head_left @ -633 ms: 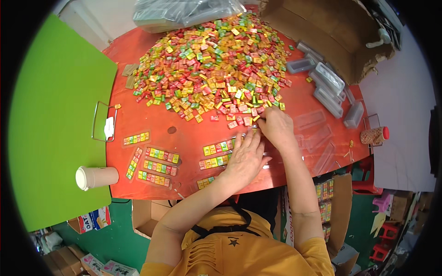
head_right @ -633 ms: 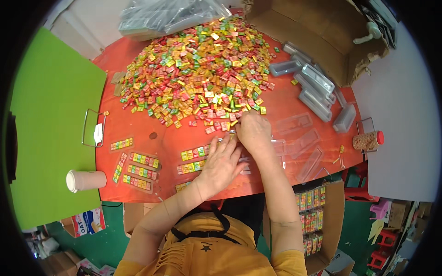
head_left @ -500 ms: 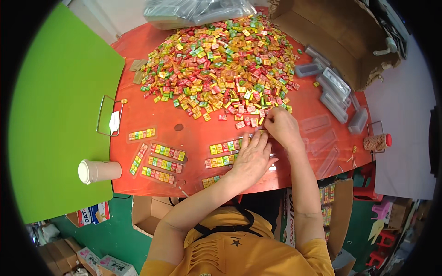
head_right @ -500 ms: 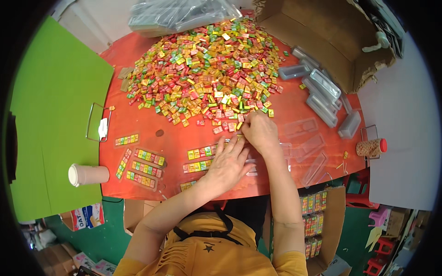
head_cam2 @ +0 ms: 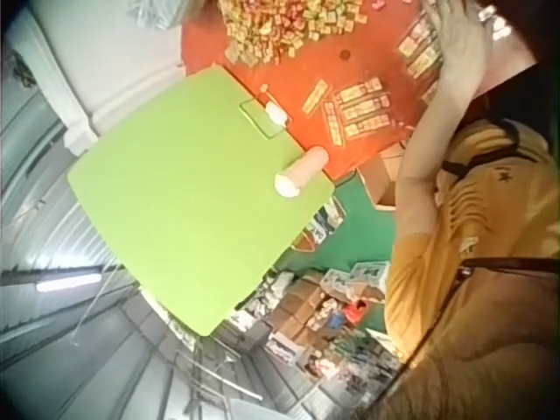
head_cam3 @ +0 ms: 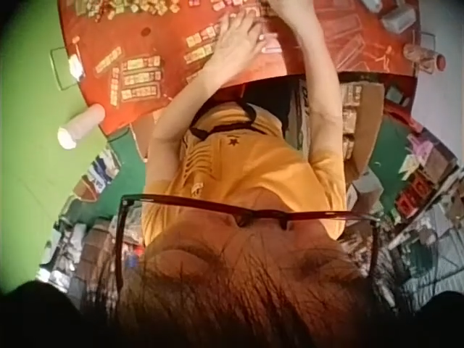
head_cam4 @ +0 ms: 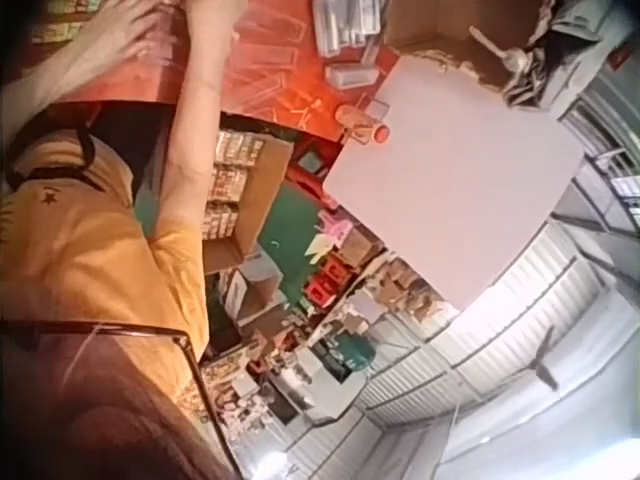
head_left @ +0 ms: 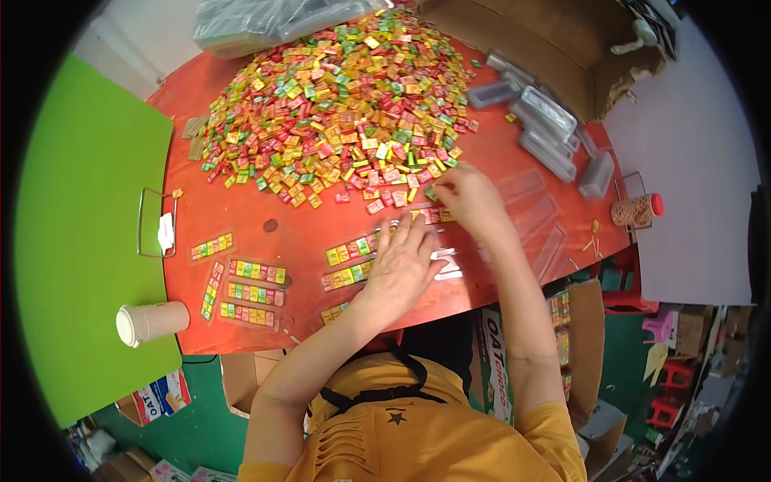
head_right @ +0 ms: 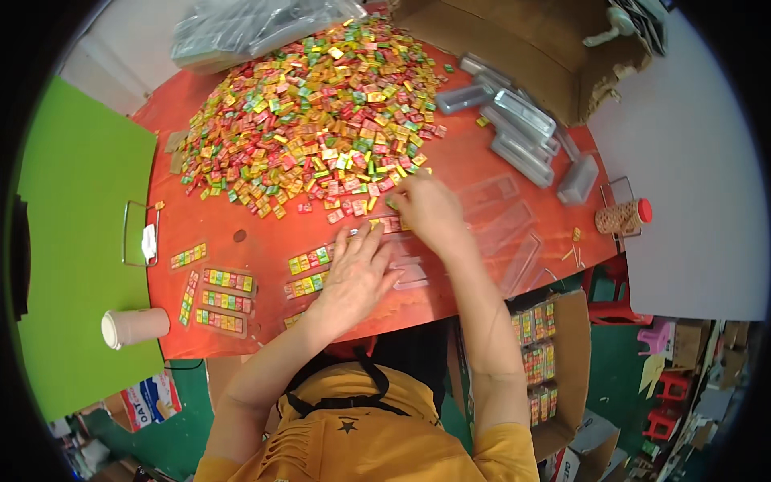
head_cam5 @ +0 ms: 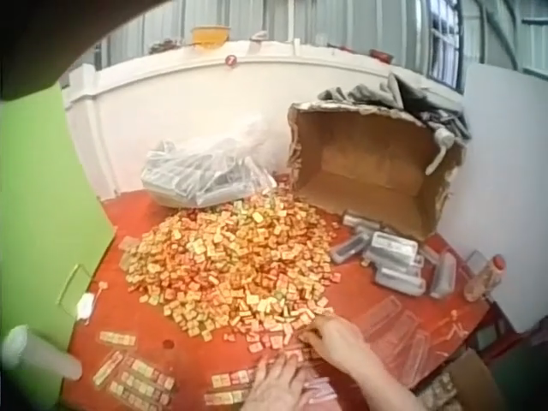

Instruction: Picking small colorful rectangular items from a large pile and arranging them into organized rows on a red table.

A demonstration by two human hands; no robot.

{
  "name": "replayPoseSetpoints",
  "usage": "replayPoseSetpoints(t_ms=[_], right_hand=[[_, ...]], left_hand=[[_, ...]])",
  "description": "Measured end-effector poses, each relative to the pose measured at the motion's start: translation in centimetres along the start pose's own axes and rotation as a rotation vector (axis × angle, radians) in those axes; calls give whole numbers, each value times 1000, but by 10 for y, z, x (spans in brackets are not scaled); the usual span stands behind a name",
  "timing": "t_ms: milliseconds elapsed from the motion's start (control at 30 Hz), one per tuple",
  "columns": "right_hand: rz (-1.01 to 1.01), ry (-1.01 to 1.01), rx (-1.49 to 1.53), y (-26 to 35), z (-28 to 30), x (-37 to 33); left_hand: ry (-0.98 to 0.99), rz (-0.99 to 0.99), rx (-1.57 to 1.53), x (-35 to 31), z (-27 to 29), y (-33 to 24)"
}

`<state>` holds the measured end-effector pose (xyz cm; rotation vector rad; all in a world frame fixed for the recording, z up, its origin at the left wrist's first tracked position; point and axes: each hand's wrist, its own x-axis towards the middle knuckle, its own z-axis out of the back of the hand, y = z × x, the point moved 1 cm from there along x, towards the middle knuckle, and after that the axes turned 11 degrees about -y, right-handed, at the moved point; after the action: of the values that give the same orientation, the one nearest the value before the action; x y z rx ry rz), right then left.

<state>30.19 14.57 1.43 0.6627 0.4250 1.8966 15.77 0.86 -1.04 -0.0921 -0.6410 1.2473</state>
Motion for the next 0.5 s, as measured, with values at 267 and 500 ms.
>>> replayPoseSetpoints(t_ms=[267,500], right_hand=[[184,-2,-322,25,-23,4],[196,-94,-329,25,-24,1]], left_hand=[[41,-28,72,3,0,-1],[58,-35,104,4,0,-2]])
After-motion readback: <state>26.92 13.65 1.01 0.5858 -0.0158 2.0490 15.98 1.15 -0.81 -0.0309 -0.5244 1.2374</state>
